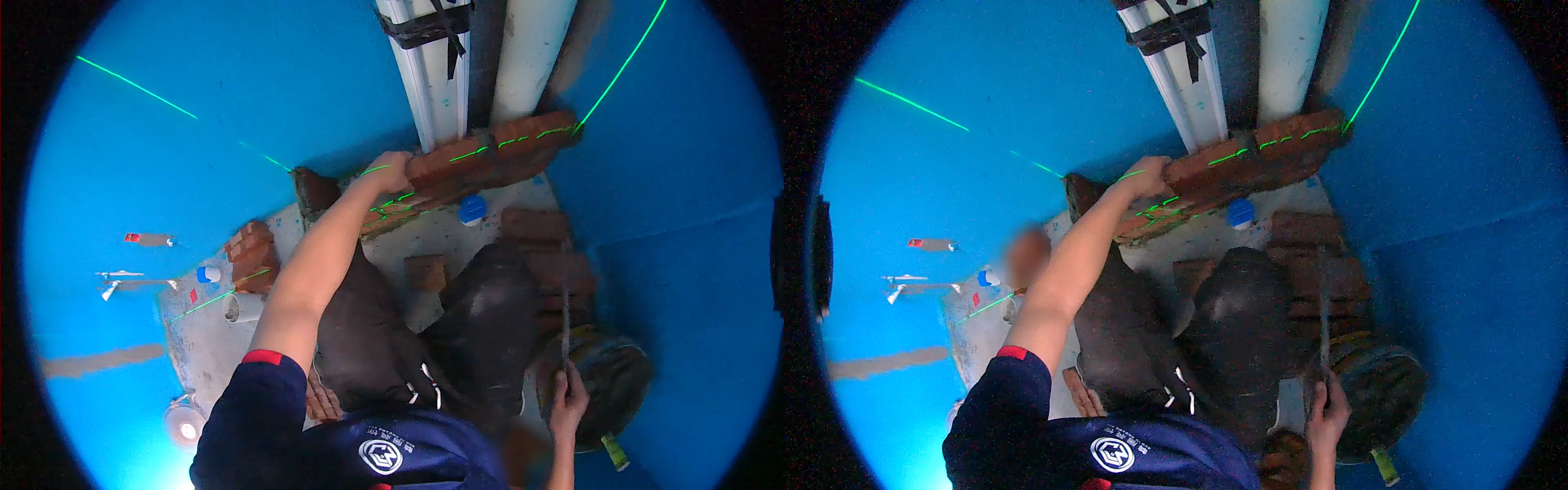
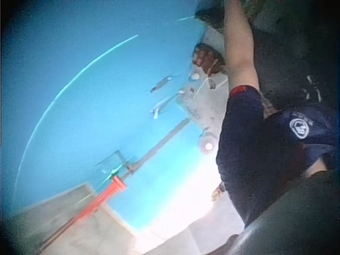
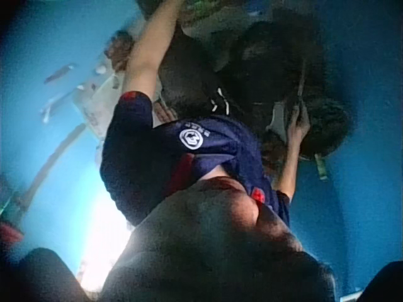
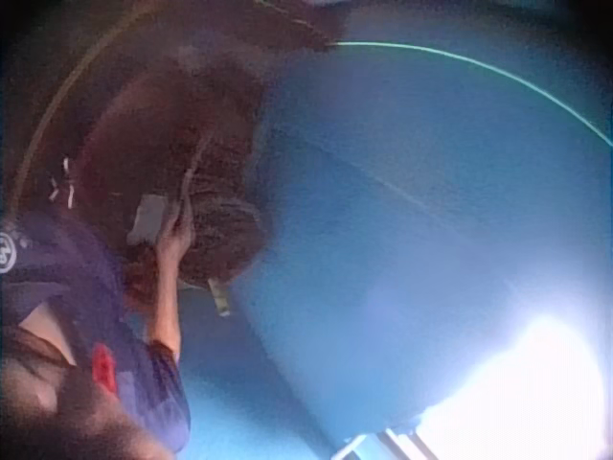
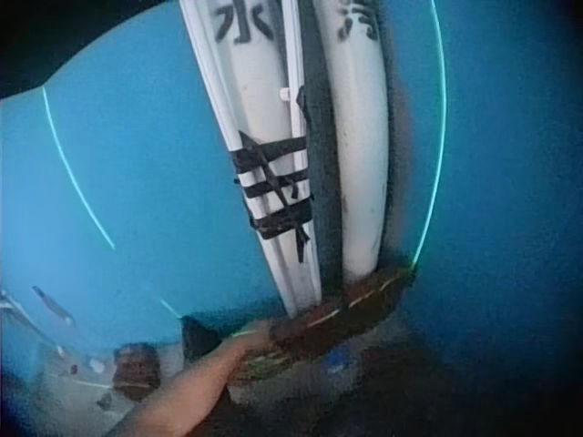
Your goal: The person applies mortar to bricks and places them to build a small wall section using a trowel and a laser level for alignment.
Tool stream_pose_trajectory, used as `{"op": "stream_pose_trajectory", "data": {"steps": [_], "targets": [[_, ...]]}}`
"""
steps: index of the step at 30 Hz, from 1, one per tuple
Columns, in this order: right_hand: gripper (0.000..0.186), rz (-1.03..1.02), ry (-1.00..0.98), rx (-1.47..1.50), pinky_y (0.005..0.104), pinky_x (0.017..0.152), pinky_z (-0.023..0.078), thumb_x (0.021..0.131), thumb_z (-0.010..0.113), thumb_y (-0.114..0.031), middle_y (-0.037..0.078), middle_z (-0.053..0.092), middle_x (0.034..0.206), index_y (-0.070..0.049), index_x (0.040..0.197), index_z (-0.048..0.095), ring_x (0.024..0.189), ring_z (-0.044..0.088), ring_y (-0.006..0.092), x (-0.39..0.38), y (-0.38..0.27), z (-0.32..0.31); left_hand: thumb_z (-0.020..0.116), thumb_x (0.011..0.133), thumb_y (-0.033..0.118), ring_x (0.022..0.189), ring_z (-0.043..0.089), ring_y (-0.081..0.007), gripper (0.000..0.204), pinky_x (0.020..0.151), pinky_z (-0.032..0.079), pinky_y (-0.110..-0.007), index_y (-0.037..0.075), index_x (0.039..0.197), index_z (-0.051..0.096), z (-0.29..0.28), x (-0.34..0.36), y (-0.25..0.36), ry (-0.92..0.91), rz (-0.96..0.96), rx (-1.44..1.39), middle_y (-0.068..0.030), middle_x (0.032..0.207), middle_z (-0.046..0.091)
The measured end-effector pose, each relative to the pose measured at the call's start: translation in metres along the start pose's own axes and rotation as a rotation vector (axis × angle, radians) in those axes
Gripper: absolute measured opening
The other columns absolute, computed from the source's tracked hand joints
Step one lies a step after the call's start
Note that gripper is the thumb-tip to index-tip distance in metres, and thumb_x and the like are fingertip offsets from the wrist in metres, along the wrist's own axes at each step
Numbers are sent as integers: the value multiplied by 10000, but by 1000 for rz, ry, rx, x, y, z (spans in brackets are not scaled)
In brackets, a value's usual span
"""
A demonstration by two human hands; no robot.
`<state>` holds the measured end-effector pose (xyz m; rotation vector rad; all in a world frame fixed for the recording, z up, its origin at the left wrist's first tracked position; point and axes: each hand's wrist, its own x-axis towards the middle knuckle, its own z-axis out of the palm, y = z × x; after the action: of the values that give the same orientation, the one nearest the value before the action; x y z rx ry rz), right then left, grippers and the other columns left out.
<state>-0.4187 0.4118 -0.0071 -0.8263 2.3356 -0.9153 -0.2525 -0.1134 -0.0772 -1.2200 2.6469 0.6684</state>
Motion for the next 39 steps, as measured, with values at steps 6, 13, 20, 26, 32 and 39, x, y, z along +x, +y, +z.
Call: {"op": "stream_pose_trajectory", "data": {"steps": [6,13,20,26,32,39], "targets": [[308,-167,-79,-64,403,857,489,961,518,-184,217,645,1082,-27,1220,576,1005,629,363,70,-40,9,805,645,203,993,599,-377,495,843,490,-445,41,1079,628,2,6,6,4,46,-11,-197,1044,649],[262,-225,-151,-193,378,827,488,944,536,-109,237,640,1038,-52,1192,598,968,634,364,146,-76,26,800,650,200,977,602,-379,468,829,489,-435,53,1065,643,9,11,-10,3,31,-37,-194,1021,658],[287,-483,-170,-273,446,675,505,900,563,-64,267,630,891,-56,1184,604,821,626,421,196,-117,20,791,648,168,971,605,-382,446,832,489,-443,60,1056,648,6,12,-2,10,44,-119,-190,1011,661],[261,-498,-211,-359,451,659,502,906,559,-87,267,627,871,-72,1158,621,800,621,428,224,-132,30,802,631,160,967,612,-378,469,836,487,-450,57,1061,644,2,8,-4,1,35,-103,-184,1001,665],[235,-450,-218,-240,447,734,500,915,569,-122,263,634,905,-68,1131,642,839,626,417,218,-142,35,802,653,152,980,615,-369,479,849,491,-439,82,1100,644,2,11,3,-38,-18,-70,-174,1040,665],[268,-462,-210,-313,407,769,509,928,565,-153,255,640,976,-34,1161,624,911,626,408,217,-141,39,770,650,159,994,612,-362,505,849,497,-435,97,1133,637,11,16,-3,-44,8,-61,-172,1060,660]]}}
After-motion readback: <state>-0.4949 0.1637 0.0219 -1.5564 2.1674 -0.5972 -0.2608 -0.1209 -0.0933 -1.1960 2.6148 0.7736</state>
